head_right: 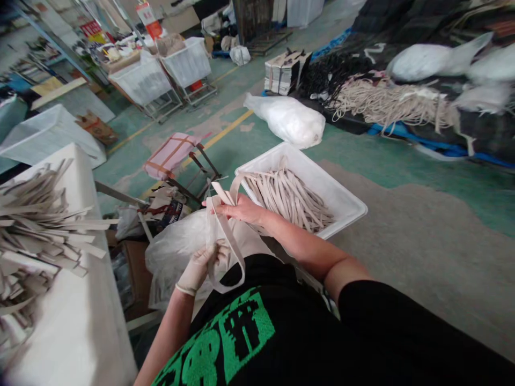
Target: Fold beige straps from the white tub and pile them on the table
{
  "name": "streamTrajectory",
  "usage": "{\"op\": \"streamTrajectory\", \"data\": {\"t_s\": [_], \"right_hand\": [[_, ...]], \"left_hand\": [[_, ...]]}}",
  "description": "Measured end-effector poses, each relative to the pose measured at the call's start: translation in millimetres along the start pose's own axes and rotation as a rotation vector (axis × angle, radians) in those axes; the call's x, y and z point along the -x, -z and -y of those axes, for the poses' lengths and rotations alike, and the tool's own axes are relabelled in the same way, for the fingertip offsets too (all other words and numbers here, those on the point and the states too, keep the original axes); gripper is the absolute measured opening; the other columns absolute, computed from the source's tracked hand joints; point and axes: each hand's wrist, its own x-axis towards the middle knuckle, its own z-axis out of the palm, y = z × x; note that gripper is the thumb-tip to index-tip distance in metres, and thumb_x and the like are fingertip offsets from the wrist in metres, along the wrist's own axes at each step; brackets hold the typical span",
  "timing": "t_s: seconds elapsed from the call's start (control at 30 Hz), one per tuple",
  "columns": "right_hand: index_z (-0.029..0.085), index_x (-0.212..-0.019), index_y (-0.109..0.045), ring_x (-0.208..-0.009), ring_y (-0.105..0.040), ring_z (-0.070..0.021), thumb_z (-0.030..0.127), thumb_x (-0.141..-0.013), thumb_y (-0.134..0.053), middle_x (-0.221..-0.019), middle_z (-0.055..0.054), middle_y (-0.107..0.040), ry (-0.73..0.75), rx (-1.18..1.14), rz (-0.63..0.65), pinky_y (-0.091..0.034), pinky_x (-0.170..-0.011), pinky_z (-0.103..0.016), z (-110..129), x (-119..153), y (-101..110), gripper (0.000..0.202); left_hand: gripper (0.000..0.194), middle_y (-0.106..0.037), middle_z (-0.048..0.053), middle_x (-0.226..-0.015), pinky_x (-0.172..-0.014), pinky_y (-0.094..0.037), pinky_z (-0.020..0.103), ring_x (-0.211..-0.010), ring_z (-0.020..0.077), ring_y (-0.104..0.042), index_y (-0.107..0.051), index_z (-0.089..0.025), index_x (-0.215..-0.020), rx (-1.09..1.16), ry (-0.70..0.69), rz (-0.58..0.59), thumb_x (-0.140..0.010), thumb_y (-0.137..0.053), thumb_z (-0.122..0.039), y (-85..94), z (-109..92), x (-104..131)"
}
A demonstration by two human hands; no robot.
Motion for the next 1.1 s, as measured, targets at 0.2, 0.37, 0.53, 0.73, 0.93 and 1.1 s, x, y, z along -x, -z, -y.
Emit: {"op": "streamTrajectory", "data": {"t_s": [0.2,0.37,0.53,0.73,0.93,1.1], "right_hand": [[0.015,-0.102,-0.075,-0.086,-0.065,-0.0184,0.054,-0.091,-0.066,-0.096,-0.007,-0.074,0.128,0.151,0.033,-0.049,-0.071,-0.027,19,11,-11,0.042],[0.014,-0.088,-0.076,-0.076,-0.063,-0.0161,0.044,-0.092,-0.068,-0.079,-0.002,-0.07,0.221,0.55,0.004,-0.048,-0.076,-0.028,33,30,-18,0.032],[0.016,-0.102,-0.075,-0.1,-0.068,-0.0208,0.038,-0.089,-0.071,-0.106,-0.008,-0.075,0.196,0.7,-0.015,-0.05,-0.091,-0.03,42,51,-8,0.025],[0.015,-0.089,-0.074,-0.091,-0.068,-0.0189,0.032,-0.088,-0.073,-0.095,-0.007,-0.075,0.149,0.628,0.01,-0.052,-0.084,-0.029,46,74,-2,0.016],[0.014,-0.088,-0.075,-0.083,-0.068,-0.0171,0.041,-0.095,-0.063,-0.088,-0.004,-0.075,0.154,0.38,-0.217,-0.055,-0.079,-0.03,69,87,21,0.03],[0.017,-0.083,-0.077,-0.074,-0.07,-0.0149,0.036,-0.09,-0.07,-0.086,-0.004,-0.077,0.261,0.367,-0.465,-0.058,-0.066,-0.027,91,85,49,0.021]], "left_hand": [[0.061,-0.077,0.014,-0.11,-0.096,-0.05,0.038,-0.103,0.0287,-0.07,-0.074,-0.014,-0.118,-0.16,-0.116,0.011,-0.08,-0.071,-0.062,-9.1,-19,6],[0.054,-0.077,0.009,-0.113,-0.107,-0.045,0.043,-0.114,0.0304,-0.066,-0.076,-0.017,-0.109,-0.185,-0.295,-0.151,-0.074,-0.079,-0.058,-44.0,-38,-3],[0.048,-0.079,0.009,-0.095,-0.097,-0.053,0.042,-0.094,0.0279,-0.072,-0.078,-0.016,-0.093,-0.226,-0.228,-0.034,-0.071,-0.08,-0.059,-75.9,-32,-8],[0.048,-0.078,0.009,-0.103,-0.104,-0.05,0.041,-0.107,0.0283,-0.07,-0.078,-0.019,-0.095,-0.355,-0.283,0.006,-0.077,-0.072,-0.063,-96.1,-25,-11],[0.039,-0.073,0.004,-0.075,-0.083,-0.056,0.031,-0.08,0.0198,-0.07,-0.075,-0.021,-0.08,-0.55,-0.307,0.197,-0.093,-0.056,-0.053,-101.0,-11,-14],[0.035,-0.076,0.004,-0.086,-0.089,-0.056,0.032,-0.088,0.0214,-0.071,-0.076,-0.021,-0.087,-0.599,-0.34,0.174,-0.088,-0.064,-0.054,-92.0,2,-12]]}}
